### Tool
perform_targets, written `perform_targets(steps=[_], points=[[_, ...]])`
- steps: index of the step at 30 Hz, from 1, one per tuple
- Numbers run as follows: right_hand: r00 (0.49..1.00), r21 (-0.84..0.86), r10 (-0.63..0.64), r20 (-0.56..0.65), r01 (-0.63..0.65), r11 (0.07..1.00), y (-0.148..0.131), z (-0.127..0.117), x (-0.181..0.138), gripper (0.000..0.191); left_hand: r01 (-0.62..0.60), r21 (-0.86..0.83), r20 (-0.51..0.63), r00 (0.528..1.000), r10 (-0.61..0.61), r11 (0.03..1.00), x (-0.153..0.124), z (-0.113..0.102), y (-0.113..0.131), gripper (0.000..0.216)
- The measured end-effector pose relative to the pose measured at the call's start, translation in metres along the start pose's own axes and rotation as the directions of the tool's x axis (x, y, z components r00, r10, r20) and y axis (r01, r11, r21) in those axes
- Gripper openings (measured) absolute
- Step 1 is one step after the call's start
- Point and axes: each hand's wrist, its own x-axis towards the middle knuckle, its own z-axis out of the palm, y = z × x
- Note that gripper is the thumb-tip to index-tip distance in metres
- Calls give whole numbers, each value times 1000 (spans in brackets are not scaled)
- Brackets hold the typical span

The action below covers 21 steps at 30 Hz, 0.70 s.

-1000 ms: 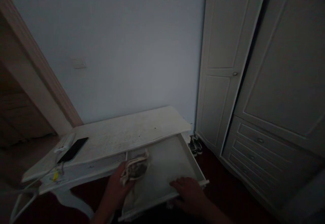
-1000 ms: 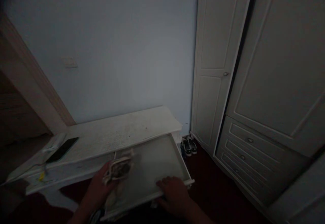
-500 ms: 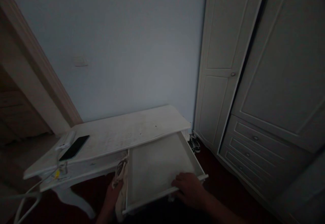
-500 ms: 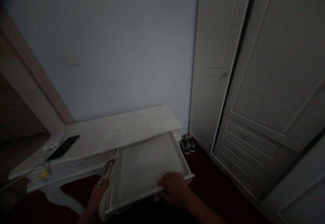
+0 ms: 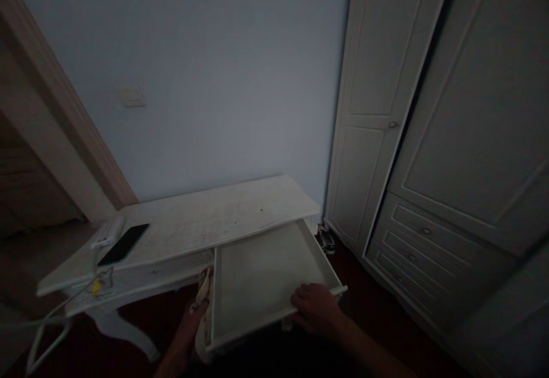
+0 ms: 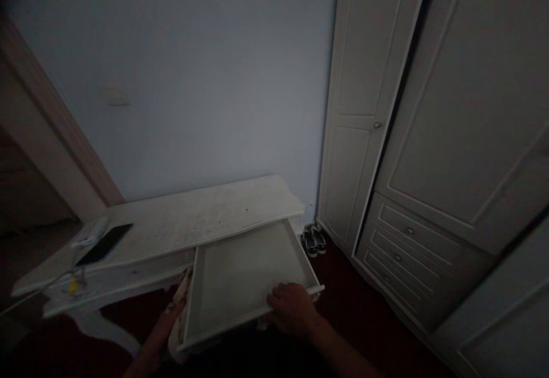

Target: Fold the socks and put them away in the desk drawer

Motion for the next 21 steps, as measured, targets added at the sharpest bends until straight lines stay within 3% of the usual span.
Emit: perform_targets(steps=[7, 10, 12, 14, 17, 19, 21], points=[[999, -3, -19, 44, 19, 1000, 10, -33, 12, 48, -56, 60, 13, 998, 55, 997, -41, -30, 20, 47], [998, -7, 5, 64, -4, 1000, 9, -50, 24, 53, -168, 183, -96, 977, 188, 969, -66, -38, 23, 52], [997, -14, 26, 66, -25, 1000, 7, -60, 35, 56, -294, 339, -200, 906, 374, 894, -79, -36, 18, 57], [997, -19, 39, 66, -37, 999, 5, -66, 46, 57, -447, 503, -177, 785, 594, 740, -84, -24, 5, 57], [997, -23, 52, 49, -51, 998, 3, -68, 61, 57, -653, 601, 92, 629, 772, 460, -79, 10, -18, 46], [998, -24, 60, 37, -59, 998, 5, -65, 67, 56, -716, 576, 203, 592, 780, 393, -73, 41, -29, 35], [998, -16, 59, 29, -58, 998, 9, -59, 71, 51, -753, 614, 293, 495, 818, 235, -68, 70, -31, 38]])
